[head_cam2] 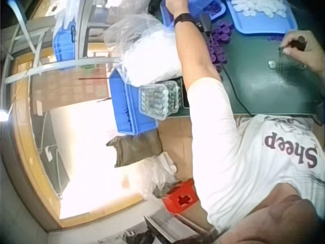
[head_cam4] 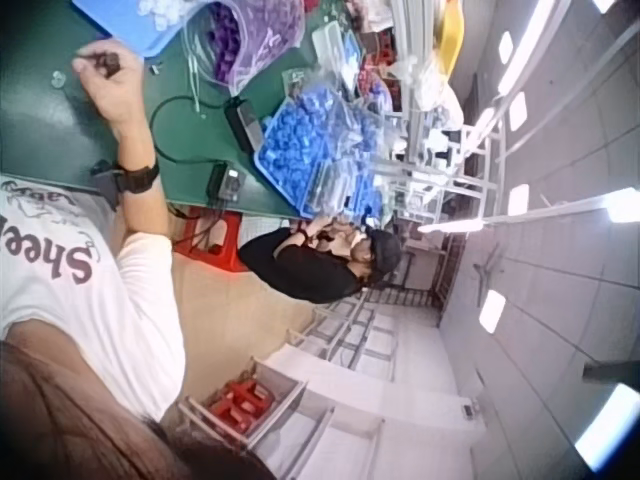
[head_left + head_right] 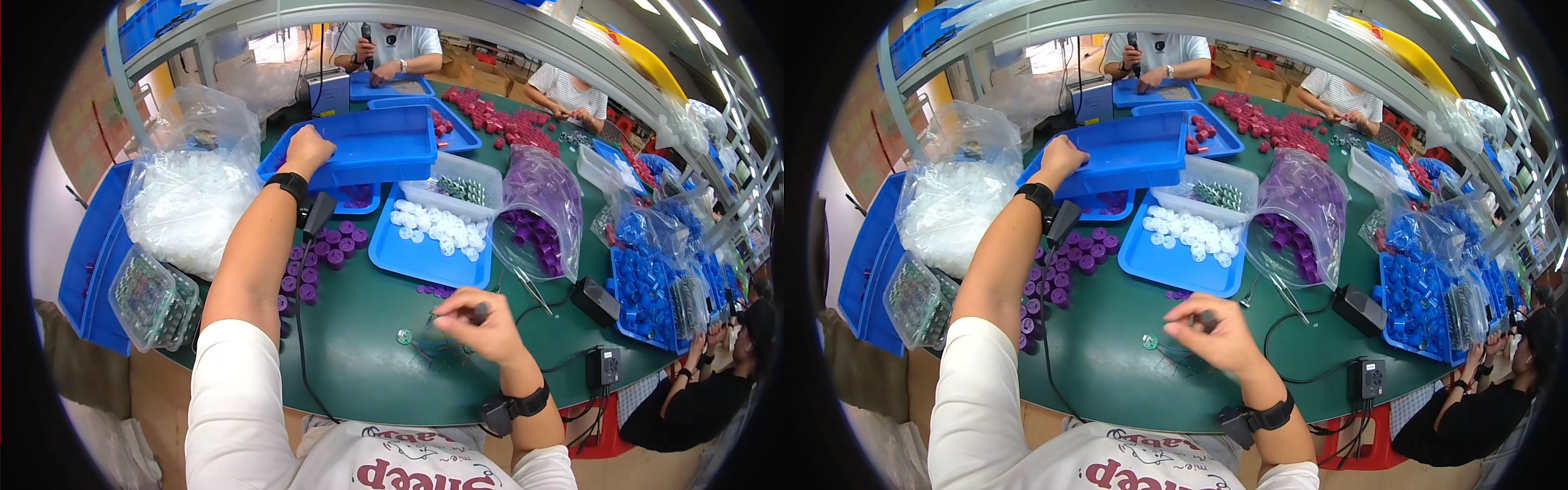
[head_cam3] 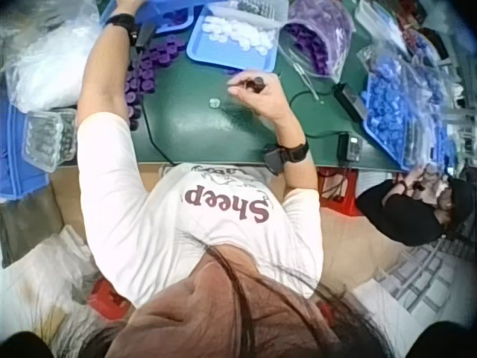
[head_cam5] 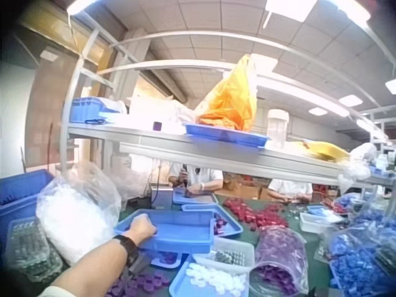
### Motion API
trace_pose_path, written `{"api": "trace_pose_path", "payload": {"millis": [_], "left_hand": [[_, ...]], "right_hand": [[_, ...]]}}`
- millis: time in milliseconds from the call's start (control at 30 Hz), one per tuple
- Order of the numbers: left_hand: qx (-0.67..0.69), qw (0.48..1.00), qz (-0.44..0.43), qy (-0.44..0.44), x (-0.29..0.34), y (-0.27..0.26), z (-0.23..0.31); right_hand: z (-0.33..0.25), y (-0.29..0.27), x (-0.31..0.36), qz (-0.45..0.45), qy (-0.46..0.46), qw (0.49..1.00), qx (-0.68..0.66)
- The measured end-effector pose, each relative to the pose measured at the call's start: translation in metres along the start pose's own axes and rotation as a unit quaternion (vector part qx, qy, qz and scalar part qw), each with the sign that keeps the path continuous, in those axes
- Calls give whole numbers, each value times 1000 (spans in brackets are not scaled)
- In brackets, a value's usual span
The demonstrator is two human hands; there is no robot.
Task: Assembling small electrical components using a manual press tool and housing pieces at a factory workbench.
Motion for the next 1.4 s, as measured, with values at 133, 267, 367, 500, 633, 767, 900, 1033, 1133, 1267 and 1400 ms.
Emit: {"api": "trace_pose_path", "payload": {"millis": [133, 267, 367, 500, 633, 767, 900, 1033, 1133, 1267, 1400], "left_hand": [[9, 999, -45, -28, 11, 12, 2], [-45, 963, 123, 238, 73, -2, 65], [-1, 918, -3, 397, 131, 33, 114], [-107, 891, -167, 408, 166, 119, 127], [-256, 897, -181, 311, 159, 162, 126], [-264, 909, -175, 271, 146, 174, 112], [-87, 941, -156, 288, 160, 141, 117], [423, 800, -406, 130, 216, 137, 98], [544, 707, -445, 80, 258, 138, 91], [602, 672, -425, 71, 284, 136, 79], [609, 683, -393, 96, 293, 136, 73]], "right_hand": [[12, 36, -9, -116, 28, 959, 257], [24, 65, -20, -178, 19, 876, 449], [46, 77, -19, -233, 25, 833, 501], [30, 72, -12, -197, -15, 841, 504], [1, 49, 2, -114, -73, 906, 402], [-11, 13, 18, 18, -106, 965, 239], [24, -22, 35, 130, -48, 990, -18], [42, -36, 39, 174, -60, 965, -185], [47, -28, 35, 166, -27, 951, -258], [41, -9, 28, 161, -2, 952, -258], [46, -1, 26, 162, 6, 962, -219]]}}
Point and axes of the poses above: each hand's wrist, its own x-axis away from the middle knuckle, its own y-axis out of the palm, z = x × y, the point moved 9 cm from there along -x, towards the middle knuckle, and after that the axes turned 15 degrees about -z, right-handed, at the moved point
